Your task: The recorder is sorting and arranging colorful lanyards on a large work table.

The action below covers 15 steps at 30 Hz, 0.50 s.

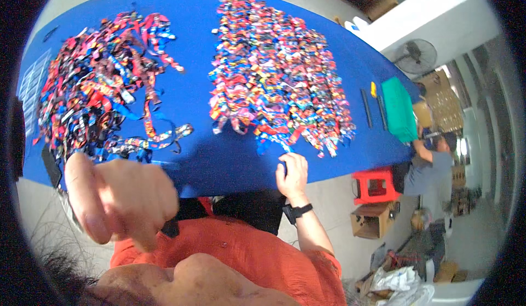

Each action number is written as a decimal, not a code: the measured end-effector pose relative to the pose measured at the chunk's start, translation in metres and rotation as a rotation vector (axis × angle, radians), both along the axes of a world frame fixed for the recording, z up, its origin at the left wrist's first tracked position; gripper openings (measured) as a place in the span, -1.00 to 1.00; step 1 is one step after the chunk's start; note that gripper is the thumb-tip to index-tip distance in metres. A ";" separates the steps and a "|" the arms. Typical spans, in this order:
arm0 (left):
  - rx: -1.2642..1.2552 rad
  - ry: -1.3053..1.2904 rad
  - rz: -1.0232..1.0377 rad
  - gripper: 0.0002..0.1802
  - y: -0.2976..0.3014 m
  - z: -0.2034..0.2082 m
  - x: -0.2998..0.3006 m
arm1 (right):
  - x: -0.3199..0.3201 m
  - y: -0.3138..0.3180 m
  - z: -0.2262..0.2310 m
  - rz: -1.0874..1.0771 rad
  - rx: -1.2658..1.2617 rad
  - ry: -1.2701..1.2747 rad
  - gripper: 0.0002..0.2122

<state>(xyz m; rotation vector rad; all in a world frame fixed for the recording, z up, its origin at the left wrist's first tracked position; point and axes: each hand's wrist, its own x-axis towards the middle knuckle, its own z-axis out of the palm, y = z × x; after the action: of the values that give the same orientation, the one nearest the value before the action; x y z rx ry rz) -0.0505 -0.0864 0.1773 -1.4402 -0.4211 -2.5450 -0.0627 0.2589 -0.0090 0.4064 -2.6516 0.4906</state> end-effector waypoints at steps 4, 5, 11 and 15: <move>-0.059 0.009 0.048 -0.89 -0.002 0.008 0.014 | -0.002 -0.011 0.000 0.036 0.024 -0.008 -0.82; -0.064 0.014 0.029 -0.87 0.002 0.007 0.012 | 0.001 -0.009 0.000 0.012 0.037 -0.016 -0.82; -0.057 0.028 -0.067 -0.74 0.014 0.010 0.003 | 0.002 -0.009 0.002 0.071 0.027 -0.012 -0.83; -0.060 0.038 -0.108 -0.68 0.033 0.012 -0.007 | -0.002 0.001 -0.011 0.046 0.025 0.006 -0.81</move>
<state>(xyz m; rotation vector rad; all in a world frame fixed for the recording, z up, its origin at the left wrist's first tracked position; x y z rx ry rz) -0.0573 -0.0536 0.1896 -1.5712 -0.4278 -2.6043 -0.0648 0.2595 -0.0198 0.4770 -2.6499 0.4698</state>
